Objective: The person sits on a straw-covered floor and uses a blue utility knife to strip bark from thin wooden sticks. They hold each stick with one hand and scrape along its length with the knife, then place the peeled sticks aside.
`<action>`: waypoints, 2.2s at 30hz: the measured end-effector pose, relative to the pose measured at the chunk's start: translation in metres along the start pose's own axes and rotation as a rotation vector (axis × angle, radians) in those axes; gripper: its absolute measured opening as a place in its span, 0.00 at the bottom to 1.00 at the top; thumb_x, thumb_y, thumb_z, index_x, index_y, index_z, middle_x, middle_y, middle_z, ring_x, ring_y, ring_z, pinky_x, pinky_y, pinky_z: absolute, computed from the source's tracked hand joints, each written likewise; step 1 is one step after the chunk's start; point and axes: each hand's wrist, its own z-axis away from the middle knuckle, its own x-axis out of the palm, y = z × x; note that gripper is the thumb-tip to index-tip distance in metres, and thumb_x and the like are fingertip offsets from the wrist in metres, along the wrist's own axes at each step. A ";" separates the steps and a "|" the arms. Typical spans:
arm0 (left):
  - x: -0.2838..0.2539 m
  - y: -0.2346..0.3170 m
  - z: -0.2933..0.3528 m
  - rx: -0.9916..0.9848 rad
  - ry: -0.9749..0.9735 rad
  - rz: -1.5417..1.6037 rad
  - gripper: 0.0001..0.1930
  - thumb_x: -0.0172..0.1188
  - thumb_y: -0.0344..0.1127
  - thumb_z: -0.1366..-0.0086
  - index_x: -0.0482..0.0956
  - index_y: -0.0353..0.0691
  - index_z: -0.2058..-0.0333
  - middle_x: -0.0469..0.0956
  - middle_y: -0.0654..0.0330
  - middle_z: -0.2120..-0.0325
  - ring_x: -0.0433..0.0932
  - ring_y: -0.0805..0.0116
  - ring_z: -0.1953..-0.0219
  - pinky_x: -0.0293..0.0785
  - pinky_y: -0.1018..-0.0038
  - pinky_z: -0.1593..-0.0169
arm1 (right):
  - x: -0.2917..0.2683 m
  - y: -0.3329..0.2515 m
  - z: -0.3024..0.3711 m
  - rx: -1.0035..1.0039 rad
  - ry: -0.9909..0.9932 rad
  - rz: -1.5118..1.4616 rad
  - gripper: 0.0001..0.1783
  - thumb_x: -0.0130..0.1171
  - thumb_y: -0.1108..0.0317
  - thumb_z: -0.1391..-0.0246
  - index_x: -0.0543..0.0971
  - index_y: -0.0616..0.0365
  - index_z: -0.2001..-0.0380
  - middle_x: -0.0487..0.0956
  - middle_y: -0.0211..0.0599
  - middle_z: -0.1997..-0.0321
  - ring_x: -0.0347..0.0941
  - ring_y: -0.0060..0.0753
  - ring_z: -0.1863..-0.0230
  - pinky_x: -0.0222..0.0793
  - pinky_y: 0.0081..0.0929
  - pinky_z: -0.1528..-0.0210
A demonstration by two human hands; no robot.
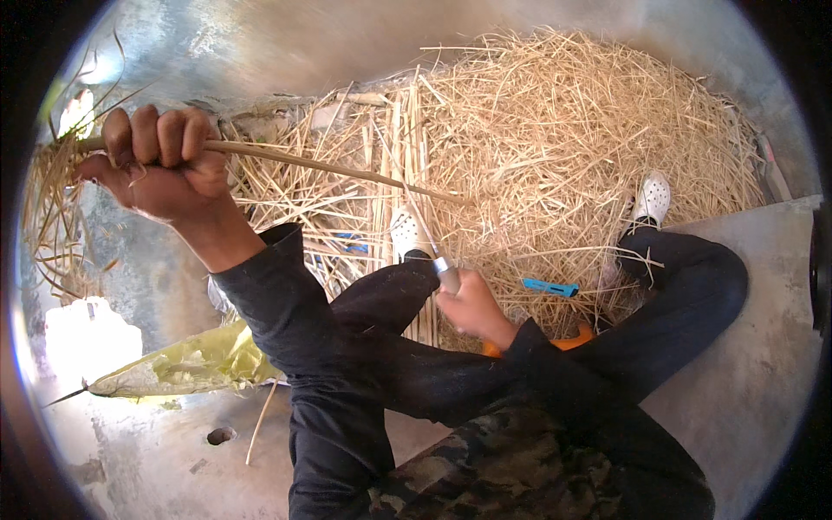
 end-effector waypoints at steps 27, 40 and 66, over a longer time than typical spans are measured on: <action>-0.006 -0.003 -0.015 -0.060 -0.030 0.078 0.23 0.61 0.59 0.44 0.62 0.51 0.81 0.51 0.75 0.89 0.47 0.82 0.87 0.47 0.81 0.82 | -0.067 0.135 -0.101 -0.281 0.136 0.467 0.08 0.54 0.71 0.58 0.74 0.67 0.74 0.73 0.45 0.84 0.72 0.39 0.81 0.68 0.37 0.77; 0.005 -0.006 -0.014 -0.076 -0.020 0.091 0.23 0.62 0.59 0.45 0.63 0.52 0.81 0.51 0.76 0.89 0.46 0.82 0.88 0.47 0.81 0.81 | -0.084 0.154 -0.097 -0.090 0.134 0.563 0.20 0.56 0.64 0.52 0.77 0.63 0.56 0.74 0.45 0.81 0.75 0.43 0.77 0.70 0.39 0.72; 0.006 0.001 -0.009 -0.068 -0.003 0.074 0.23 0.59 0.60 0.43 0.60 0.52 0.80 0.49 0.75 0.89 0.45 0.82 0.88 0.44 0.81 0.82 | -0.060 0.099 -0.077 -0.513 0.175 0.378 0.10 0.56 0.68 0.57 0.73 0.65 0.73 0.70 0.44 0.83 0.64 0.38 0.82 0.60 0.39 0.75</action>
